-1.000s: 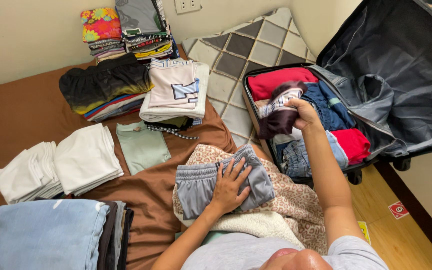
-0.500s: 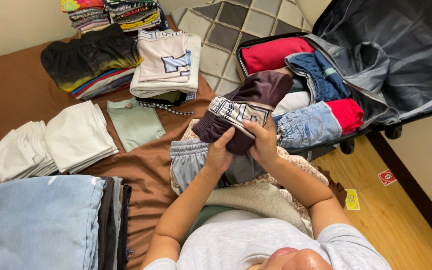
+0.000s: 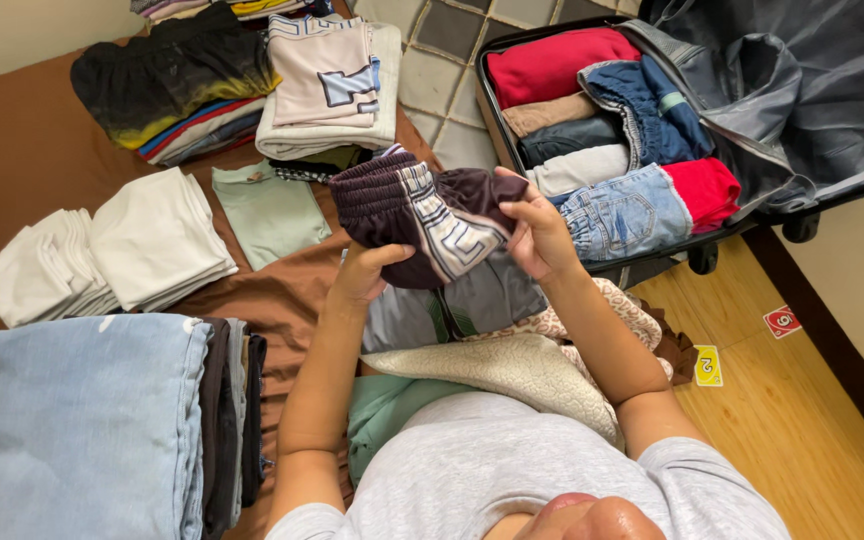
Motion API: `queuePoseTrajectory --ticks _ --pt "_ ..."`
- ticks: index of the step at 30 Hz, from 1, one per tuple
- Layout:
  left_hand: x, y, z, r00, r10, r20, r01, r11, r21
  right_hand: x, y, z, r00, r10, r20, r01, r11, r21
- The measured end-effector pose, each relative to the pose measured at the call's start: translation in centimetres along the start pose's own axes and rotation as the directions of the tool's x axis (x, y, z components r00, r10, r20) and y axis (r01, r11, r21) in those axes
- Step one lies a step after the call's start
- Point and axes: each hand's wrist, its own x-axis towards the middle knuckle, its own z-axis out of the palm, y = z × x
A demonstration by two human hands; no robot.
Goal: The person packs clothing into a suitcase by taking folded clothes and shorts from a bed and placing them into the suitcase compartments.
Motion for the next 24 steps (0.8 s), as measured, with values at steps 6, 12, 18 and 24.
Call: queuePoseTrajectory --ticks 6,12,18,24 --pt "-4.4 -0.1 -3.2 0.997 -0.009 -0.083 0.022 0.987 0.159 -6.3 -1.5 -1.9 0.940 -0.186 0.285 0.341 0.546 -0.765" --pt "-8.4 -3.5 -5.2 0.927 0.117 -0.357 0.150 0.758 0.635 -8.5 0.0 -2.2 0.987 0.128 -0.098 -0.140 0.379 -0.915" --pt "-8.4 -5.6 -6.8 0.907 0.244 -0.343 -0.026 0.846 0.533 -8.6 1.6 0.9 0.986 -0.119 -0.118 -0.101 0.135 -0.986" --pt "-8.5 -5.1 -7.0 0.923 0.096 -0.373 0.108 0.866 0.489 -8.4 2.9 -0.5 0.996 -0.051 -0.080 -0.083 -0.070 -0.994"
